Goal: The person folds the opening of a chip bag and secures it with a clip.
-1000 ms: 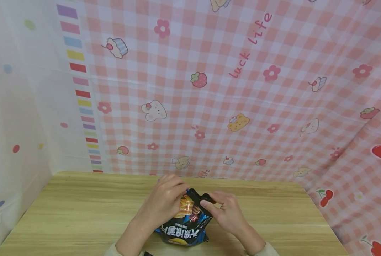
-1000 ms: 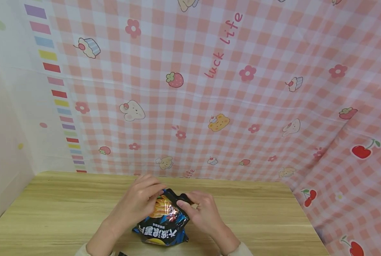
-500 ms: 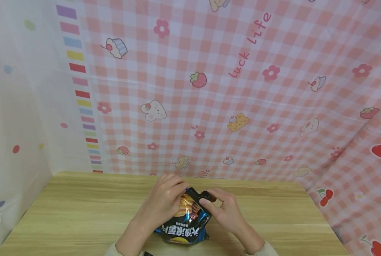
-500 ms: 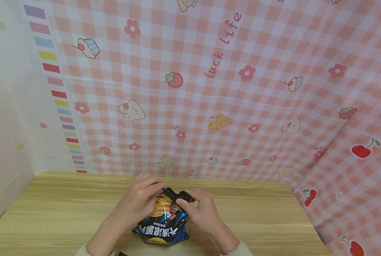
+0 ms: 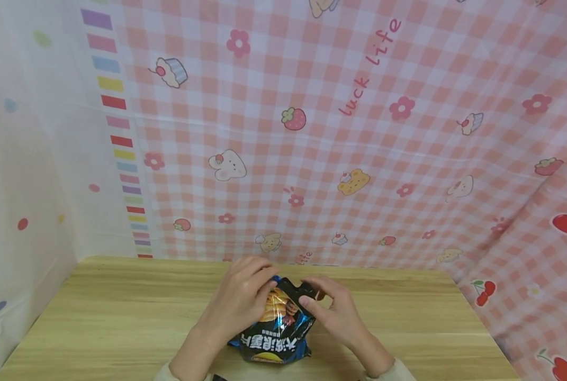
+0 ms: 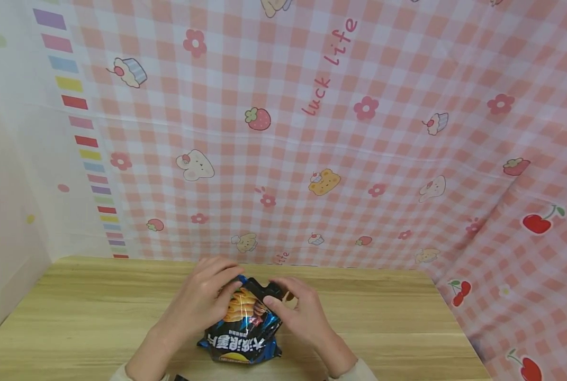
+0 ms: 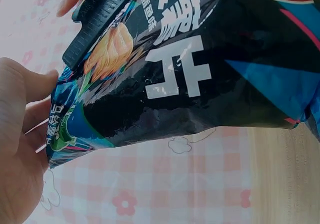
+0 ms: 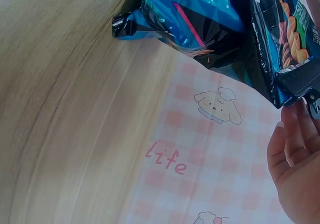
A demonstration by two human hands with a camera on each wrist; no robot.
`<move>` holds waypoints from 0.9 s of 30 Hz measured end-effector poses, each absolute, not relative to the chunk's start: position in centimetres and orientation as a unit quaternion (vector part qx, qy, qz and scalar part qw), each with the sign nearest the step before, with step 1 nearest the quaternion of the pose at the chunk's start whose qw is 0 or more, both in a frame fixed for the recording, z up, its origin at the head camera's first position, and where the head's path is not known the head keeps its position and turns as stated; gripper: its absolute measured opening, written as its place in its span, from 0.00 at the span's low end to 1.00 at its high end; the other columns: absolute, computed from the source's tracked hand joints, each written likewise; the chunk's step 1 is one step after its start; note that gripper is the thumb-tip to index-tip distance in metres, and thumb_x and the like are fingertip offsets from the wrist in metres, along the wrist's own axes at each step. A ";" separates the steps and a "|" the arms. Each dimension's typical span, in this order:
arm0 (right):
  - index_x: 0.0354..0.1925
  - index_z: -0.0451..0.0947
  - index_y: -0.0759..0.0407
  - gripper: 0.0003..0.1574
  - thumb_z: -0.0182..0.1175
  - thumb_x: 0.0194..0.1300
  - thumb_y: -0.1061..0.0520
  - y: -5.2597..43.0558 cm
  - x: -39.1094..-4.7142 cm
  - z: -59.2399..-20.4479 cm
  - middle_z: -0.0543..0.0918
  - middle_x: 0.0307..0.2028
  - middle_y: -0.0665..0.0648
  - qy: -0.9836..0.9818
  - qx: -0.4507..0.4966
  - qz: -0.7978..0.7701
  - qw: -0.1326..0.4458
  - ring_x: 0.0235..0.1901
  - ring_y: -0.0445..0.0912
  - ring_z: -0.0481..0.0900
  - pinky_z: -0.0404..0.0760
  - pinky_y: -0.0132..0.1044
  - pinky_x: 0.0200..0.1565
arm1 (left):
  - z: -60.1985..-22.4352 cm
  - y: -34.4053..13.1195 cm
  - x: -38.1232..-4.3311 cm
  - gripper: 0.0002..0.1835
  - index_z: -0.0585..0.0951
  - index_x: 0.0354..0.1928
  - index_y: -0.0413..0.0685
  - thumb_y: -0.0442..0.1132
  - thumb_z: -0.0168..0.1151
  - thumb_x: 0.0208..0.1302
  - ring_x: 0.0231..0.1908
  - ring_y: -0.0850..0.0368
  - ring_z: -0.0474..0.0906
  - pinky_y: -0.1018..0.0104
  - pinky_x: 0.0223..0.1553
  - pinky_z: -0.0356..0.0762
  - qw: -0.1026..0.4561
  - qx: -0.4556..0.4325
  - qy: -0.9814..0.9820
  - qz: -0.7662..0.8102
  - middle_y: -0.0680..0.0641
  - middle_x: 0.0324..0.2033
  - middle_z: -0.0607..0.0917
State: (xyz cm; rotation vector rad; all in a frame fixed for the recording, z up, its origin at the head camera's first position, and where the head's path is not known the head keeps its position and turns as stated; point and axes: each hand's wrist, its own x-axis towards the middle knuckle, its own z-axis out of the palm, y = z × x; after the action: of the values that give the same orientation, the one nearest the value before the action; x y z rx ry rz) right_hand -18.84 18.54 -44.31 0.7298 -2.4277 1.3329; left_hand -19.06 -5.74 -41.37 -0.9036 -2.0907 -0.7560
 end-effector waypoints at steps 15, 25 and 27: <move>0.58 0.82 0.61 0.20 0.64 0.69 0.65 20.0 -19.5 -44.9 0.88 0.47 0.55 -0.817 0.299 0.455 0.189 0.43 0.44 0.83 0.83 0.39 0.44 | -41.3 -5.9 -18.8 0.20 0.82 0.61 0.38 0.43 0.57 0.76 0.61 0.40 0.79 0.40 0.67 0.72 0.391 -0.319 -0.806 -0.307 0.38 0.61 0.83; 0.70 0.75 0.58 0.34 0.67 0.66 0.62 22.2 -19.3 -45.0 0.82 0.64 0.59 -0.856 0.257 0.394 0.215 0.61 0.56 0.80 0.80 0.58 0.59 | -41.0 -8.5 -18.0 0.32 0.67 0.77 0.38 0.36 0.57 0.73 0.75 0.35 0.62 0.47 0.81 0.41 0.352 -0.288 -0.837 -0.303 0.37 0.78 0.63; 0.73 0.71 0.57 0.36 0.65 0.68 0.60 22.9 -19.3 -45.0 0.77 0.69 0.61 -0.860 0.254 0.386 0.216 0.66 0.60 0.75 0.75 0.67 0.61 | -41.0 -9.4 -18.0 0.32 0.65 0.78 0.38 0.37 0.56 0.74 0.77 0.35 0.58 0.47 0.81 0.39 0.346 -0.274 -0.848 -0.293 0.38 0.79 0.60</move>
State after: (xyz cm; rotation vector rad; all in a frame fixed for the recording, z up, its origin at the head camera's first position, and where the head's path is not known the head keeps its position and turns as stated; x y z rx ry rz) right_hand -19.28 22.87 -44.97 0.7030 -2.3835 1.0689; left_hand -17.97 -9.43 -40.98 -0.7103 -2.2017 -0.7601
